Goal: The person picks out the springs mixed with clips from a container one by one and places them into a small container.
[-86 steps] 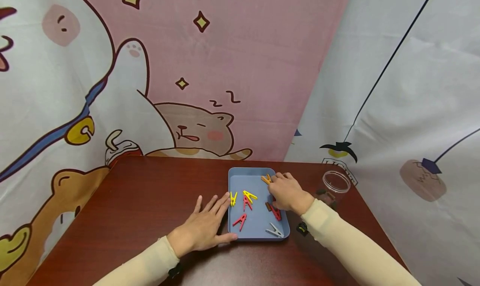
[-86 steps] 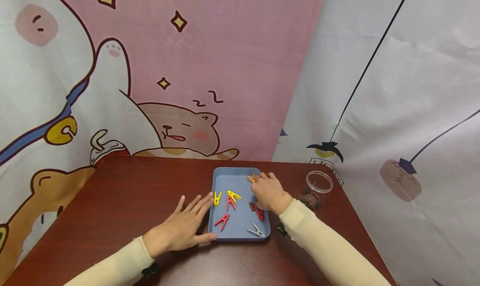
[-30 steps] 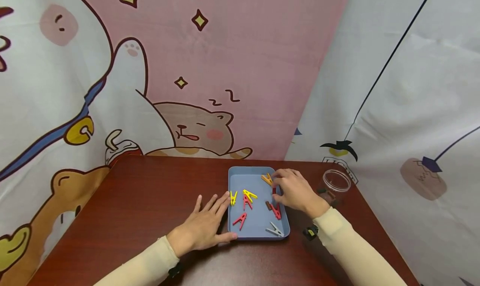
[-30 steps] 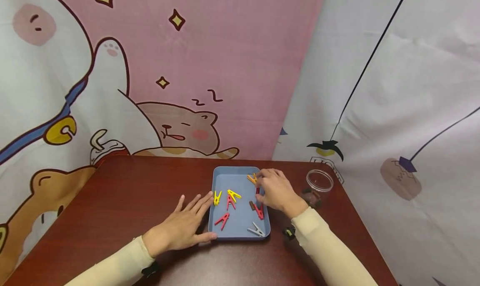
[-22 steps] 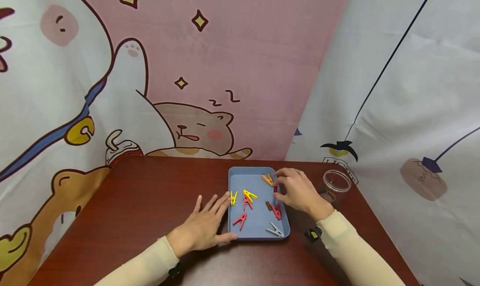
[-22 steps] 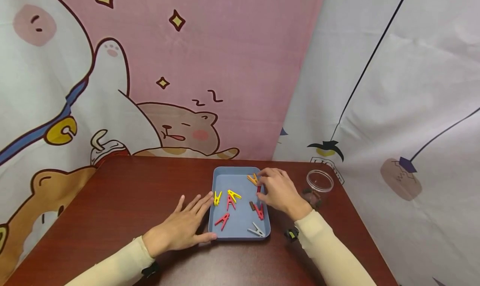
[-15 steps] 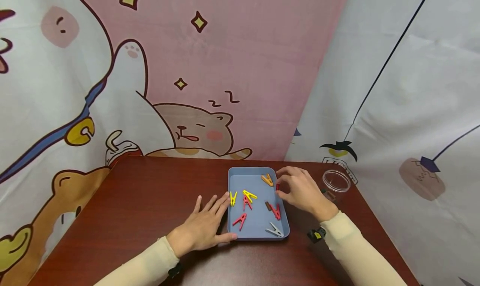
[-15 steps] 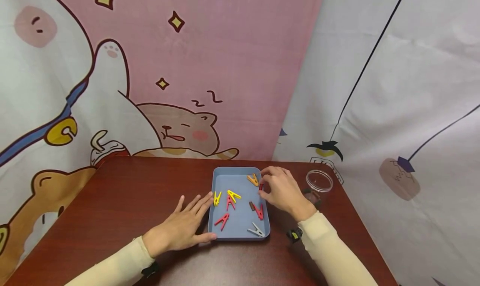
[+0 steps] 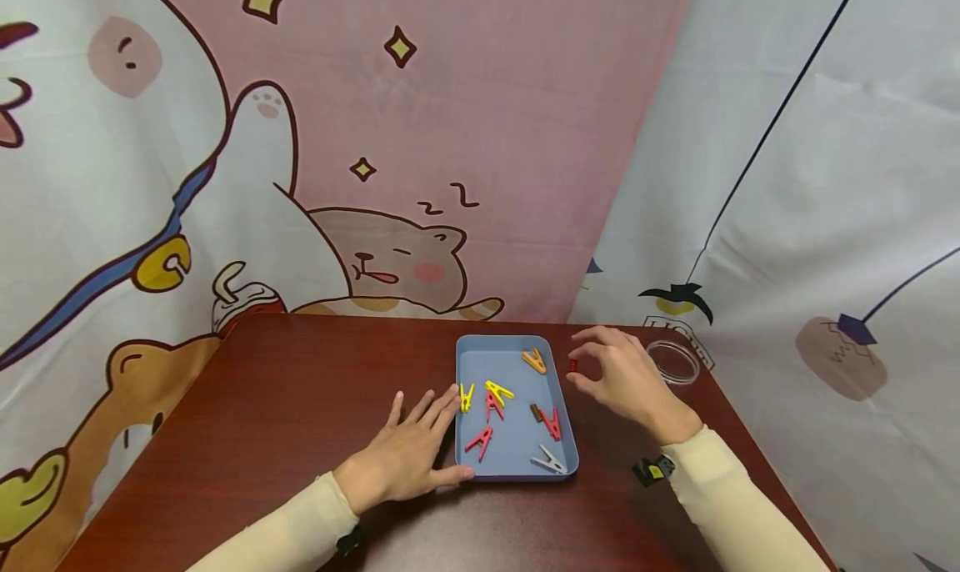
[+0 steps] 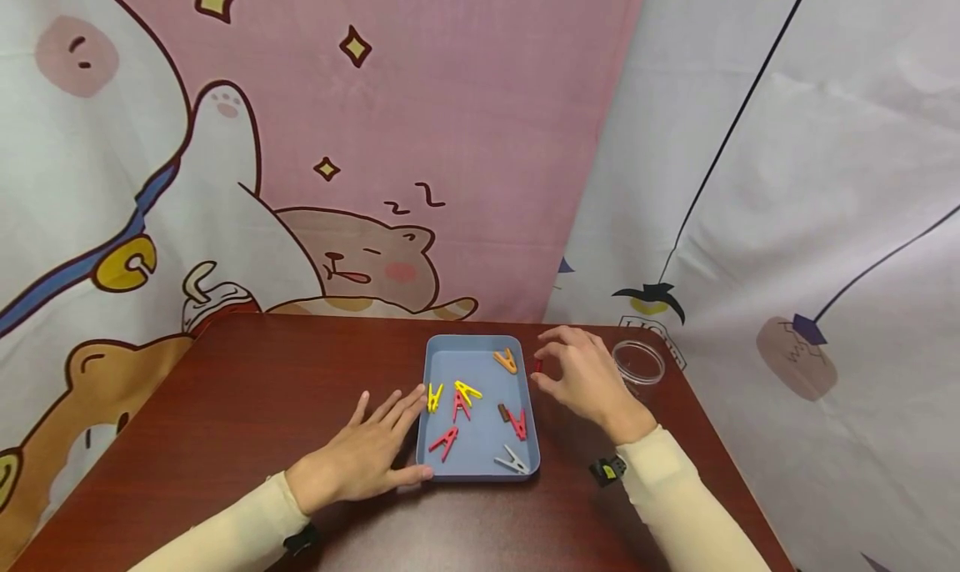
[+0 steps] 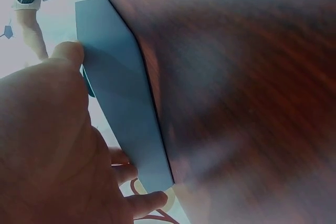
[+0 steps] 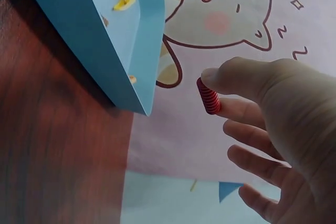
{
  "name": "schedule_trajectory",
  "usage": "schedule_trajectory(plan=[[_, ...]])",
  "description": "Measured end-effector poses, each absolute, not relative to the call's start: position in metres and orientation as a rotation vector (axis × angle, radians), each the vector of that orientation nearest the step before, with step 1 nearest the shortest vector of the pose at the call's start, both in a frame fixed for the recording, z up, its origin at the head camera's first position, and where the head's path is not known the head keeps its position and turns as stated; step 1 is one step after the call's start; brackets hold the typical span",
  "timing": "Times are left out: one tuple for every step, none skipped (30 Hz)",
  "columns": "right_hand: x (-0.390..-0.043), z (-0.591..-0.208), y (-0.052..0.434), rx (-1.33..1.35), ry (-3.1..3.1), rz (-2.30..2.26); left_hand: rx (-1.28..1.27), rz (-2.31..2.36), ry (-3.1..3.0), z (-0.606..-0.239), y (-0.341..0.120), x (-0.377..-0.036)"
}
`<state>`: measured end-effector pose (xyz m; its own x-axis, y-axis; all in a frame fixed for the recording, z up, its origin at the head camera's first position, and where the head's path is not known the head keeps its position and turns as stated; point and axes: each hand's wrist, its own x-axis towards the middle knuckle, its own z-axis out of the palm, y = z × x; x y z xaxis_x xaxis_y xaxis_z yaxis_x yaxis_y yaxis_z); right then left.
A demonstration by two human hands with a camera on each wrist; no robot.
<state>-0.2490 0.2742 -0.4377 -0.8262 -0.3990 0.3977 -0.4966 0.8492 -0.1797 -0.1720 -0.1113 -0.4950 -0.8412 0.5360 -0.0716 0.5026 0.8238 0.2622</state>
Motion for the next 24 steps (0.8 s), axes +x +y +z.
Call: schedule_trajectory(plan=[[-0.248,-0.437,0.276,0.667,-2.669,0.396,0.819,0.351,2.864,-0.495,-0.111,-0.172],[-0.248,-0.435,0.279,0.664,-2.662,0.402,0.822,0.350,2.866,-0.495,-0.111,-0.172],[-0.247,-0.434,0.281,0.663,-2.655,0.406,0.823,0.345,2.868,-0.494,-0.111,-0.172],[-0.247,-0.433,0.283,0.659,-2.648,0.412,0.821,0.344,2.866,-0.494,-0.111,-0.172],[-0.246,-0.432,0.286,0.656,-2.643,0.415,0.822,0.343,2.869,-0.494,-0.111,-0.172],[-0.245,-0.431,0.288,0.652,-2.637,0.421,0.825,0.343,2.869,-0.494,-0.111,-0.172],[-0.245,-0.429,0.291,0.648,-2.634,0.426,0.825,0.343,2.869,-0.494,-0.111,-0.171],[-0.244,-0.428,0.293,0.644,-2.628,0.431,0.826,0.344,2.869,-0.494,-0.111,-0.171],[-0.243,-0.427,0.295,0.638,-2.623,0.437,0.824,0.342,2.867,-0.494,-0.111,-0.171],[-0.243,-0.426,0.298,0.631,-2.616,0.437,0.824,0.345,2.867,-0.494,-0.111,-0.170],[-0.243,-0.426,0.300,0.624,-2.611,0.437,0.823,0.344,2.867,-0.494,-0.111,-0.170],[-0.243,-0.425,0.303,0.616,-2.605,0.433,0.822,0.347,2.865,-0.494,-0.111,-0.170],[-0.243,-0.425,0.305,0.610,-2.599,0.433,0.820,0.345,2.867,-0.494,-0.110,-0.170],[-0.243,-0.425,0.308,0.601,-2.594,0.430,0.821,0.346,2.867,-0.494,-0.110,-0.170],[-0.243,-0.424,0.310,0.594,-2.590,0.431,0.822,0.347,2.868,-0.494,-0.110,-0.170],[-0.243,-0.424,0.313,0.587,-2.584,0.432,0.822,0.347,2.870,-0.495,-0.110,-0.171],[-0.243,-0.424,0.315,0.581,-2.581,0.440,0.821,0.346,2.871,-0.495,-0.110,-0.171],[-0.243,-0.424,0.317,0.577,-2.575,0.445,0.821,0.346,2.872,-0.495,-0.110,-0.171],[-0.243,-0.424,0.320,0.576,-2.570,0.452,0.820,0.347,2.872,-0.496,-0.110,-0.171],[-0.243,-0.424,0.322,0.574,-2.564,0.452,0.818,0.349,2.870,-0.496,-0.110,-0.171],[-0.243,-0.424,0.324,0.576,-2.557,0.452,0.817,0.348,2.871,-0.496,-0.110,-0.171],[-0.243,-0.424,0.326,0.573,-2.551,0.451,0.815,0.345,2.872,-0.496,-0.110,-0.171],[-0.243,-0.425,0.328,0.568,-2.547,0.444,0.818,0.346,2.873,-0.496,-0.110,-0.171],[-0.243,-0.425,0.330,0.561,-2.541,0.436,0.818,0.342,2.873,-0.496,-0.110,-0.171]])
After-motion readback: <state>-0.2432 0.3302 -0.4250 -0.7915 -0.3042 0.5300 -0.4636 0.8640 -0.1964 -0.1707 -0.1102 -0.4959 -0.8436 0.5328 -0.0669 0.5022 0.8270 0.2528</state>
